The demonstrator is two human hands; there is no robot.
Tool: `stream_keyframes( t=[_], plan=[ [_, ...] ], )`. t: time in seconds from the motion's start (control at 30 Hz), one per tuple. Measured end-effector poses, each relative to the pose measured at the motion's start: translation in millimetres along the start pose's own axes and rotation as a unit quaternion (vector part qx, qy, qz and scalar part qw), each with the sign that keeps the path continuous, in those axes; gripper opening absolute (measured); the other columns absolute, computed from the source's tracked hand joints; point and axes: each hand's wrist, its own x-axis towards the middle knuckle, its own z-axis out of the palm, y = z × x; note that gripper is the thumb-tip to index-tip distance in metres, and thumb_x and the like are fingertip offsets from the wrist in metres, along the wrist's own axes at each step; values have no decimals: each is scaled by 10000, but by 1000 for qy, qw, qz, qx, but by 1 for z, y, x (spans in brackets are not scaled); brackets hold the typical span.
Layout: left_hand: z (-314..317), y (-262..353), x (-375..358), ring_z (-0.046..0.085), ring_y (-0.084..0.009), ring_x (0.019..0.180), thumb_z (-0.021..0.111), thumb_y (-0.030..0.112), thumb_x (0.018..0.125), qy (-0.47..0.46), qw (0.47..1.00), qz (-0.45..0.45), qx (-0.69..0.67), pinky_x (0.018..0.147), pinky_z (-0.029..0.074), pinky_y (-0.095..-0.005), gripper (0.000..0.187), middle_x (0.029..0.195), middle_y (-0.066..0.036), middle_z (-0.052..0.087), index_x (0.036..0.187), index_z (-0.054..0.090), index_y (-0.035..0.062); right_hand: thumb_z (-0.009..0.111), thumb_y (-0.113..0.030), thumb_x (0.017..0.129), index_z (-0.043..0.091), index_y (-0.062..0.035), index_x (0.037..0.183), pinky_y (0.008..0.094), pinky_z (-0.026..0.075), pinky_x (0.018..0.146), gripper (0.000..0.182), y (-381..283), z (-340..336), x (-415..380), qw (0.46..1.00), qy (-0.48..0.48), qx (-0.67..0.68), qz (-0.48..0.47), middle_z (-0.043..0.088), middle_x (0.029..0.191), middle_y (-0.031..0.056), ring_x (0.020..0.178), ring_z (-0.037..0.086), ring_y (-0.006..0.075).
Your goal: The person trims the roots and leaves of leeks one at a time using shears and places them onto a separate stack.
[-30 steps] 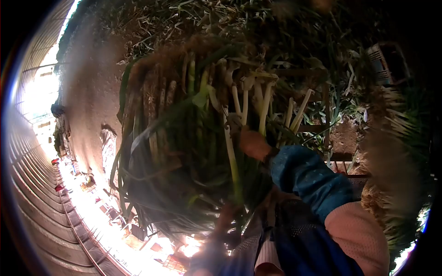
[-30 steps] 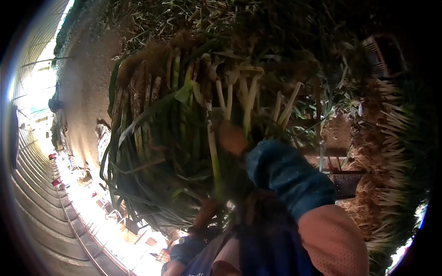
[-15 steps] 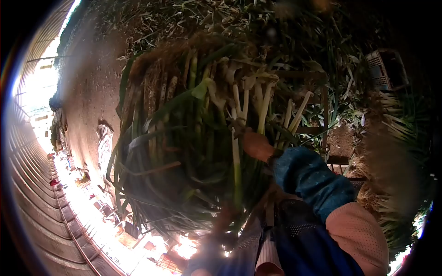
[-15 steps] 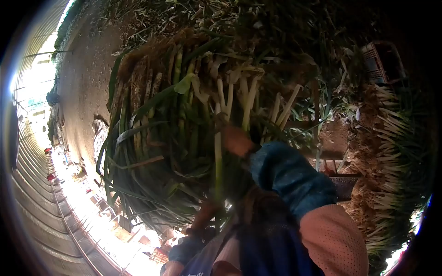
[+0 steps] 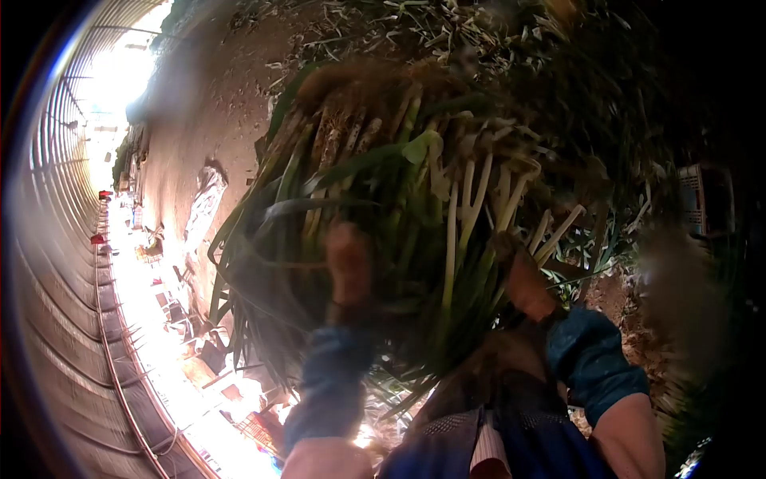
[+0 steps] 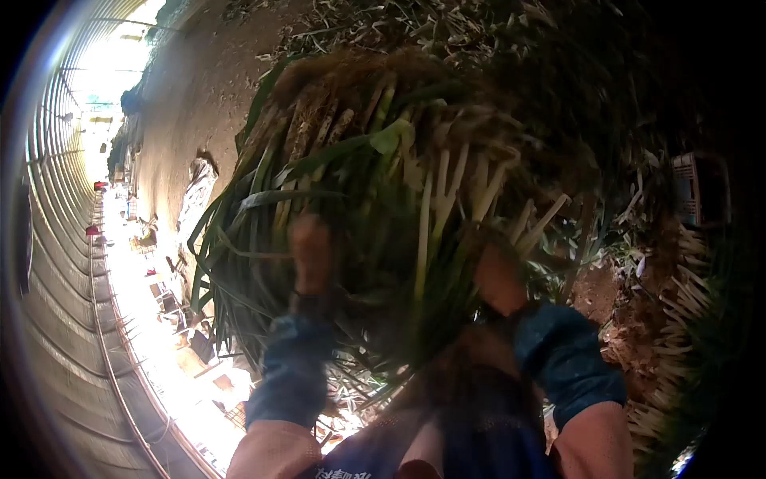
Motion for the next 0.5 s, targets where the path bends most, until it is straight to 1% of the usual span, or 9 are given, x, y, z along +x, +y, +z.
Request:
stream_keyframes(
  t=[0.03,0.1,0.13,0.17,0.23,0.27,0.37,0.43,0.5],
  plan=[
    [-25,-10,23,482,-279,916,603,233,735,10,990,31,137,739,402,-360,259,917,-124,517,863,508,29,541,-200,784,499,38,988,422,480,691,316,-1,8,-6,1000,-5,-9,10,582,860,223,784,581,350],
    [-39,-16,38,468,-307,963,634,272,721,40,975,-10,219,780,405,-389,334,959,-135,525,891,517,9,549,-254,802,444,57,1047,432,479,695,410,-5,18,-18,999,-18,-26,32,577,852,248,794,584,361],
    [-39,-15,40,460,-314,980,653,286,710,60,982,-78,164,790,407,-401,358,979,-137,524,898,530,8,553,-282,810,416,67,1076,437,478,698,459,-6,21,-19,998,-25,-31,45,574,848,261,799,585,366],
    [-39,-14,41,453,-322,996,672,300,699,78,981,-143,109,801,408,-412,381,999,-140,524,906,542,7,555,-305,807,411,75,1066,445,477,690,482,-6,23,-20,998,-45,6,53,576,823,269,787,585,378],
    [-46,-7,43,478,-321,980,697,321,680,55,979,-170,100,797,415,-419,397,967,-141,547,899,571,14,560,-352,801,400,92,1047,461,475,675,533,-17,14,-23,990,-86,83,70,579,772,284,762,586,403],
    [-49,-3,45,491,-320,972,709,331,671,43,978,-182,94,796,418,-422,406,950,-142,559,896,585,17,550,-355,808,395,95,1048,463,475,660,532,-19,12,-22,990,-91,90,58,582,755,280,740,585,408],
    [-57,3,57,550,-331,875,719,314,648,-131,964,-189,137,754,437,-429,360,837,-128,594,851,595,45,535,-351,819,384,103,1050,472,473,625,532,-26,2,-26,988,-106,100,44,588,724,270,700,583,419],
    [-43,25,50,569,-336,809,696,293,651,-157,967,-139,146,706,444,-429,321,773,-121,598,833,584,54,546,-336,812,380,111,1054,478,469,617,535,-32,-2,-32,986,-120,95,62,587,731,270,705,583,418],
    [-24,49,38,578,-337,773,672,273,654,-183,971,-91,125,670,447,-430,285,752,-122,600,820,577,62,575,-329,802,398,74,1057,476,462,620,509,-27,5,-42,980,-109,156,52,585,755,261,723,567,432]
  ],
)
